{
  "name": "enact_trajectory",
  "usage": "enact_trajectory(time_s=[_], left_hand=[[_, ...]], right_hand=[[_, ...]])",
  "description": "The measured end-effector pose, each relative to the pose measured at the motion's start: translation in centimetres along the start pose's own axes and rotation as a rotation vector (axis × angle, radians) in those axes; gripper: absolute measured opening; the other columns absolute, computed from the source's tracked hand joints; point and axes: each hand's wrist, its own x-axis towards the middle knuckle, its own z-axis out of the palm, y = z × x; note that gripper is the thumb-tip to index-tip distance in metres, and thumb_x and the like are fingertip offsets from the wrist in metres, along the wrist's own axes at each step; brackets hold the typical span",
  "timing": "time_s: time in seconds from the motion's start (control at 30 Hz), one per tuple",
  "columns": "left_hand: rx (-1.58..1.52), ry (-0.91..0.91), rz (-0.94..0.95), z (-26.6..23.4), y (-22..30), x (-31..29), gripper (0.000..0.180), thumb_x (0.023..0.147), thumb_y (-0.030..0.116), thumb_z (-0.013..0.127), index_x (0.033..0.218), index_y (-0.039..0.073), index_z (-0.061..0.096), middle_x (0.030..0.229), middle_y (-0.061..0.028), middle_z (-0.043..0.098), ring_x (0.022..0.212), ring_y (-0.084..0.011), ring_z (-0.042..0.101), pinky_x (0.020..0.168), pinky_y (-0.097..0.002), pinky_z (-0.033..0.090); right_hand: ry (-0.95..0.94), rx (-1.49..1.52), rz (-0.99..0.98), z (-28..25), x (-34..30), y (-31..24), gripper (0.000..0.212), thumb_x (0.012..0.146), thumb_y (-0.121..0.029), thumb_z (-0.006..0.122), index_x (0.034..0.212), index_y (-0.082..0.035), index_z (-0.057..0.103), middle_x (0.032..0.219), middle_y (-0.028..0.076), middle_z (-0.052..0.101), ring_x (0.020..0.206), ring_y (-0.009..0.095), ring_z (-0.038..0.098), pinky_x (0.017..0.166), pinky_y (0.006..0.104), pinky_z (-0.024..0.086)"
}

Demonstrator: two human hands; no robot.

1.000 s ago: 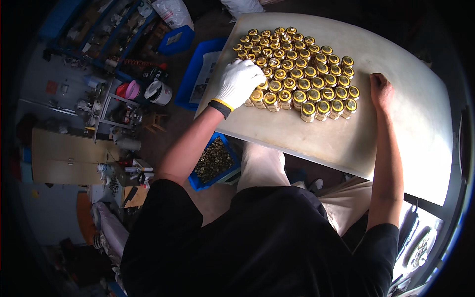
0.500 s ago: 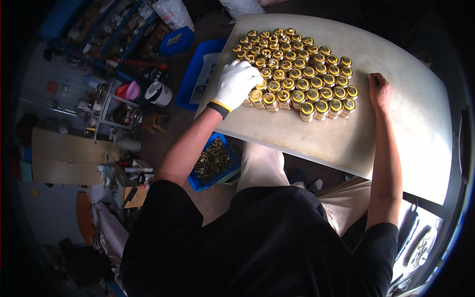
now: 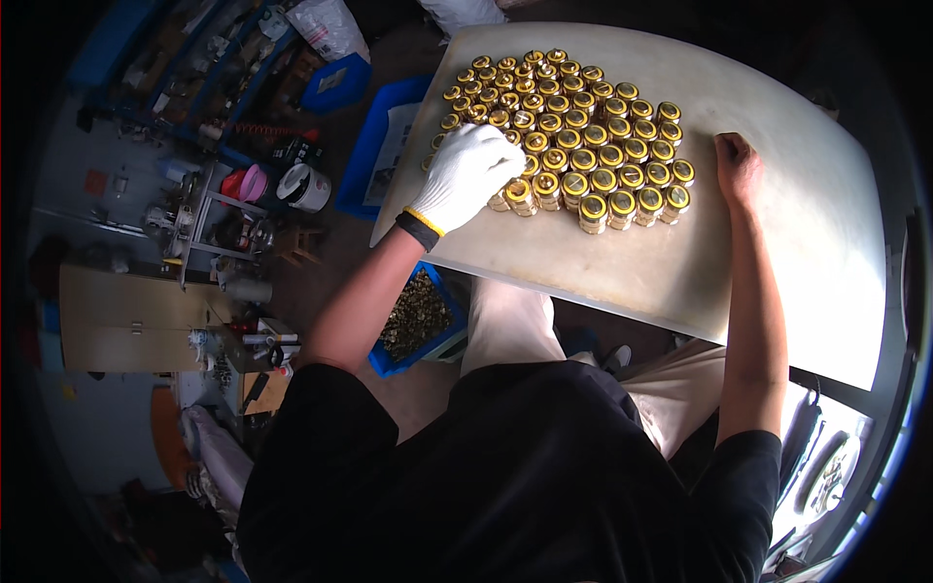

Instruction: Arranging a large number of small gold-colored metal components into a organized cluster on a work surface.

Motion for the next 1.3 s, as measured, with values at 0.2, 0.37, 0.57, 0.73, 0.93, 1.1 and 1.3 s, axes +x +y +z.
enact_trajectory(time_s=[0.2,0.37,0.57,0.73,0.93,1.1,1.3], left_hand=[[-0.130,-0.112,-0.225,0.5,0.3,-1.3,0.015,0.095,0.024,0.067,0.096,0.019,0.081,0.104,-0.0008,0.075,0.101,-0.0254,0.066,0.091,-0.0420,0.052],[-0.092,-0.063,-0.096,1.7,-0.8,-1.7,0.015,0.095,0.020,0.067,0.093,0.012,0.080,0.099,-0.0040,0.075,0.098,-0.0274,0.066,0.092,-0.0419,0.052],[-0.161,-0.043,-0.159,1.3,0.0,-1.6,0.015,0.095,0.021,0.068,0.093,0.012,0.081,0.099,-0.0045,0.075,0.098,-0.0273,0.066,0.091,-0.0426,0.052],[-0.100,-0.092,-0.267,0.8,0.4,-1.7,0.015,0.096,0.021,0.069,0.093,0.012,0.080,0.097,-0.0054,0.074,0.098,-0.0282,0.066,0.091,-0.0430,0.051],[-0.189,-0.068,-0.233,1.6,-0.6,-1.8,0.016,0.096,0.025,0.069,0.093,0.016,0.082,0.099,-0.0032,0.074,0.098,-0.0293,0.065,0.090,-0.0443,0.051],[-0.241,-0.059,-0.289,1.5,-1.0,-1.6,0.016,0.097,0.025,0.070,0.094,0.015,0.082,0.098,-0.0045,0.073,0.100,-0.0299,0.065,0.090,-0.0447,0.051],[-0.182,-0.086,-0.235,1.7,-0.3,-1.8,0.016,0.097,0.027,0.070,0.093,0.016,0.081,0.099,-0.0042,0.073,0.100,-0.0300,0.065,0.091,-0.0452,0.051]], right_hand=[[0.006,0.002,-0.019,0.0,0.0,0.0,0.030,0.102,-0.037,0.070,0.113,-0.011,0.081,0.102,0.015,0.081,0.096,0.031,0.078,0.088,0.0406,0.059],[0.010,-0.006,-0.014,-0.1,0.0,-0.1,0.031,0.102,-0.037,0.070,0.113,-0.011,0.081,0.103,0.016,0.081,0.098,0.031,0.078,0.089,0.0407,0.059],[0.010,-0.001,-0.011,-0.2,-0.1,-0.2,0.031,0.102,-0.038,0.070,0.112,-0.011,0.081,0.104,0.016,0.081,0.099,0.031,0.078,0.090,0.0406,0.059],[0.007,-0.005,-0.019,-0.1,0.1,0.0,0.030,0.102,-0.037,0.070,0.112,-0.011,0.081,0.104,0.016,0.080,0.099,0.032,0.078,0.089,0.0408,0.059],[0.019,-0.002,-0.047,0.0,0.0,0.1,0.030,0.102,-0.037,0.069,0.112,-0.011,0.081,0.102,0.016,0.080,0.097,0.032,0.078,0.087,0.0414,0.059],[0.009,-0.002,-0.004,0.1,0.1,0.0,0.031,0.101,-0.038,0.070,0.112,-0.012,0.081,0.103,0.016,0.080,0.098,0.032,0.078,0.088,0.0414,0.059],[0.007,0.008,-0.001,0.1,0.0,-0.1,0.031,0.101,-0.038,0.070,0.112,-0.012,0.082,0.103,0.016,0.081,0.098,0.033,0.078,0.088,0.0421,0.059]])
